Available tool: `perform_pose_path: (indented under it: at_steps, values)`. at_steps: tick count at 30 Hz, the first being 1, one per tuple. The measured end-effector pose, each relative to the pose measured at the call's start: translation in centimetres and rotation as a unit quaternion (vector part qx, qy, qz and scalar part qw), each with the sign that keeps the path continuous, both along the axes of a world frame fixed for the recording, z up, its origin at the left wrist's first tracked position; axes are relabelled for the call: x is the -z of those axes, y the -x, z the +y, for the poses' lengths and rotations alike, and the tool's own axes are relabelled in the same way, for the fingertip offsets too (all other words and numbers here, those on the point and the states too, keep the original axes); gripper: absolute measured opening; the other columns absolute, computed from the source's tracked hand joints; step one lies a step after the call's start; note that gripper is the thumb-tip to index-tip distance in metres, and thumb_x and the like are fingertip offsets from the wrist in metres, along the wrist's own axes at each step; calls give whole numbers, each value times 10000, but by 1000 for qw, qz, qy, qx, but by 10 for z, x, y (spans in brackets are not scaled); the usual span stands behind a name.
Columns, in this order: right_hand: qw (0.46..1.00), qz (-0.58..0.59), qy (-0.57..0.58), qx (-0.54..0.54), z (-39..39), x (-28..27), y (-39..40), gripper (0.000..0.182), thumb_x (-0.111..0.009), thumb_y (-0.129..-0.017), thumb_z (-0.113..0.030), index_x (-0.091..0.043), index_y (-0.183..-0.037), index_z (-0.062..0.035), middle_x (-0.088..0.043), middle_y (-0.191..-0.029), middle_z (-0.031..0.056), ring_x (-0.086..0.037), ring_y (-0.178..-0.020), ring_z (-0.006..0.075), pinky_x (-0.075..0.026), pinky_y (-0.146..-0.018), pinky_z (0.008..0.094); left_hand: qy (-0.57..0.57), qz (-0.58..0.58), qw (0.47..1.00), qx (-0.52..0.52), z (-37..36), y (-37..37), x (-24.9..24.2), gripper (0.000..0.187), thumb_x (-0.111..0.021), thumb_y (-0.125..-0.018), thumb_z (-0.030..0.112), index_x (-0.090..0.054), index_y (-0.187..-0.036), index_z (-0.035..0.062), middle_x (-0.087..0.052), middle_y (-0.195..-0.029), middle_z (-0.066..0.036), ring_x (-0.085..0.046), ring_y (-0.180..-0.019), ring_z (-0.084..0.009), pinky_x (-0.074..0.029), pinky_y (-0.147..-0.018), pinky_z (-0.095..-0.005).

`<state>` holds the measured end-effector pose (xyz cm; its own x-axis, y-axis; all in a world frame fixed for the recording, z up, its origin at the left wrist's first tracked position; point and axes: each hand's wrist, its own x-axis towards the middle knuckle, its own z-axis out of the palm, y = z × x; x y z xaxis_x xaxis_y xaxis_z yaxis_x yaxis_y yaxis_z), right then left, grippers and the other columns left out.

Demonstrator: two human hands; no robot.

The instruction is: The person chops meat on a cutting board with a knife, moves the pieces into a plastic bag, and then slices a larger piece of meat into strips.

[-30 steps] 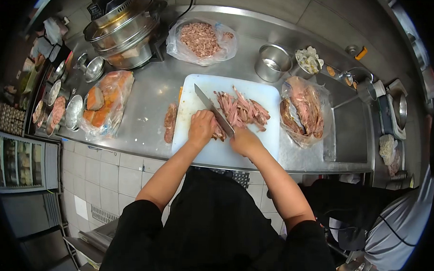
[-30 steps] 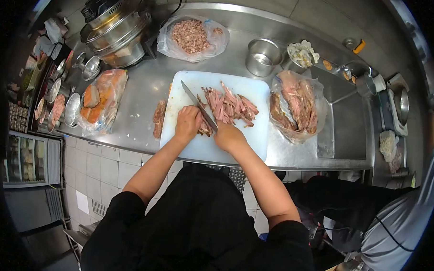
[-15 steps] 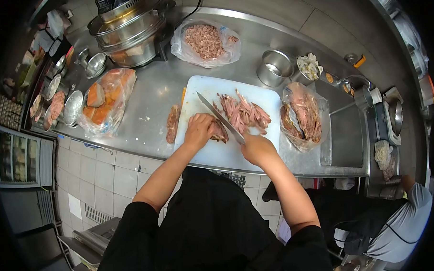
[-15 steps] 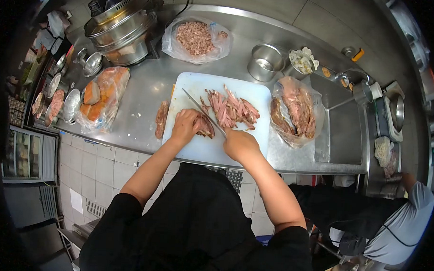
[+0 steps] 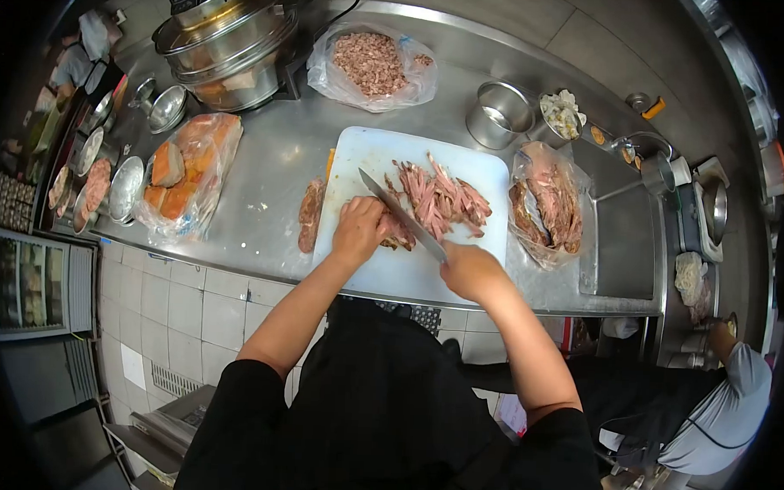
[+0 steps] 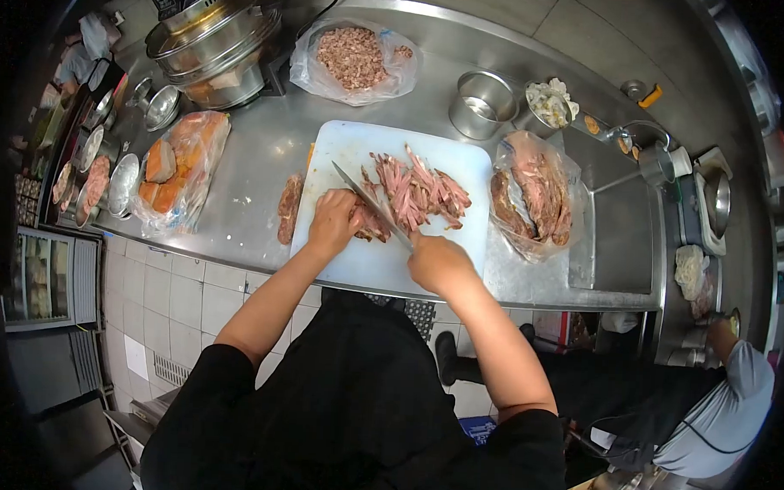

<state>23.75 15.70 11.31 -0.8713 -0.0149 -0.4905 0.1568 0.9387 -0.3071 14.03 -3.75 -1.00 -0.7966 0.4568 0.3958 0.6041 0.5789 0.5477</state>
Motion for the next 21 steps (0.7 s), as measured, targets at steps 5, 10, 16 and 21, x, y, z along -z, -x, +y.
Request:
perform_pose_path:
  at_steps: [5, 10, 16, 21]
  values:
    - [999, 36, -5, 15, -9, 47, 21, 282, -528, -865, -151, -616, -1085, 1, -686, -1017, 254, -662, -978, 402, -512, -863, 500, 15, 17, 1000, -4, -1, -2, 2, 217, -677, -785, 141, -604, -966, 47, -603, -972, -92, -545, -1004, -307, -415, -899, -429]
    - [1000, -10, 6, 5, -4, -21, 11, 281, -527, -867, -148, -615, -1092, -4, -686, -1009, 258, -663, -969, 403, -513, -860, 501, -30, 23, 999, -4, 0, 0, 3, 217, -691, -775, 130, -595, -950, 46, -602, -977, -92, -542, -995, -312, -415, -876, -429]
    - [999, 21, 4, 24, -16, 43, 22, 272, -536, -869, -152, -608, -1078, 5, -687, -1016, 250, -660, -976, 397, -507, -866, 497, 5, 20, 1000, 0, 0, 1, 1, 203, -688, -780, 130, -590, -939, 50, -595, -964, -95, -540, -983, -315, -422, -866, -428]
    - [999, -13, 33, 26, -8, -15, 18, 287, -554, -867, -166, -611, -1079, 19, -690, -972, 257, -676, -902, 398, -523, -820, 491, -12, 29, 999, -12, 3, 1, 4, 214, -700, -761, 151, -573, -907, 59, -577, -956, -84, -533, -987, -296, -417, -884, -427]
